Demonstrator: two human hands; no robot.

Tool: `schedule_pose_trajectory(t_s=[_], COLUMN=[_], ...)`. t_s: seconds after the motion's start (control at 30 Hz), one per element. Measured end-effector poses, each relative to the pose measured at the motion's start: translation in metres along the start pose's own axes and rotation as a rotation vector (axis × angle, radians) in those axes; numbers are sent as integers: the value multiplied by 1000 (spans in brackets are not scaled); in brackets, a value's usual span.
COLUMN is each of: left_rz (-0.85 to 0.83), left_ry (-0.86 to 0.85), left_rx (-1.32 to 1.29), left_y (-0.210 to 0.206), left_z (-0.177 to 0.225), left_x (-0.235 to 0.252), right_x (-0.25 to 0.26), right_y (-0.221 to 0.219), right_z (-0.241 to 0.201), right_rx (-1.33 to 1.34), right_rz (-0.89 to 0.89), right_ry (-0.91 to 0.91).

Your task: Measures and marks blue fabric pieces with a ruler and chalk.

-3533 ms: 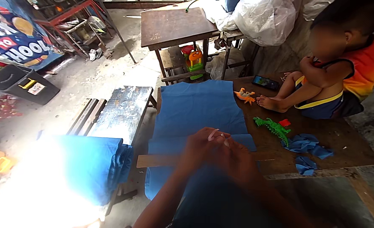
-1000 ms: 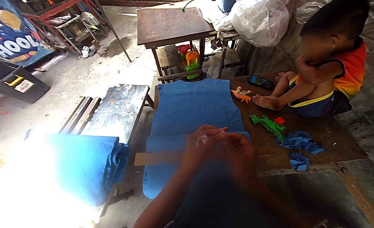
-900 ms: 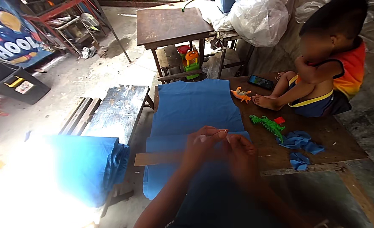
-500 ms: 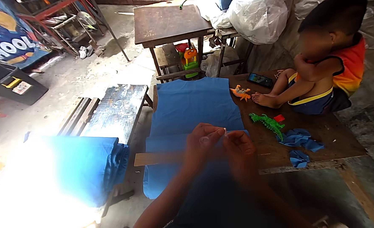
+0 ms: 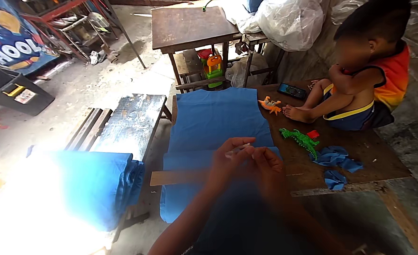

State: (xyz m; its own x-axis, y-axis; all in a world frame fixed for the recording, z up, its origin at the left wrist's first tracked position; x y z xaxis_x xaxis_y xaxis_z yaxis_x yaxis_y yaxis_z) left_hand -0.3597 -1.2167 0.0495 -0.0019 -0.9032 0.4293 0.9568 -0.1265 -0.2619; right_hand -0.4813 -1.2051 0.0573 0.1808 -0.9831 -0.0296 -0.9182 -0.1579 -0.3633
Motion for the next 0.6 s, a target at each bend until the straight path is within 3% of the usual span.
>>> schedule_pose_trajectory(t_s=[0.1, 0.2, 0.33, 0.43, 0.5, 0.6], left_rz=[34, -6, -54, -59, -14, 53], left_ry=[0, 126, 203, 211, 186, 27], left_rx=[36, -55, -105, -116, -88, 29], left_y=[3, 0, -5, -6, -4, 0], left_z=[4, 0, 1, 3, 2, 9], left_x=[1, 1, 0, -1, -2, -1], right_x=[-1, -1, -2, -4, -3, 1], right_y=[0, -5, -15, -22, -18, -1], right_z=[0, 3, 13, 20, 22, 9], right_rx=[-47, 82, 304, 456, 391, 29], right_rz=[13, -52, -258, -461, -363, -120], right_ry=[56, -3, -133, -329, -371, -69])
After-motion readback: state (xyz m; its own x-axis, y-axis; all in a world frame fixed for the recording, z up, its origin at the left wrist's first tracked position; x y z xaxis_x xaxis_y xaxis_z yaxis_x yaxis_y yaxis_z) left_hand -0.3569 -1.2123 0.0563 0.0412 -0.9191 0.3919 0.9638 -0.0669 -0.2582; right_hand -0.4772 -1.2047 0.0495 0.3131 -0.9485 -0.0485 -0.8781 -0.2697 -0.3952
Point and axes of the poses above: each hand's wrist, its own x-axis towards the middle knuckle, its own y-axis out of the back of the hand, z = x × y, the point moved 8 cm from there along x, towards the middle knuckle, and after that the axes turned 14 degrees about -y, right-handed, at the moved point
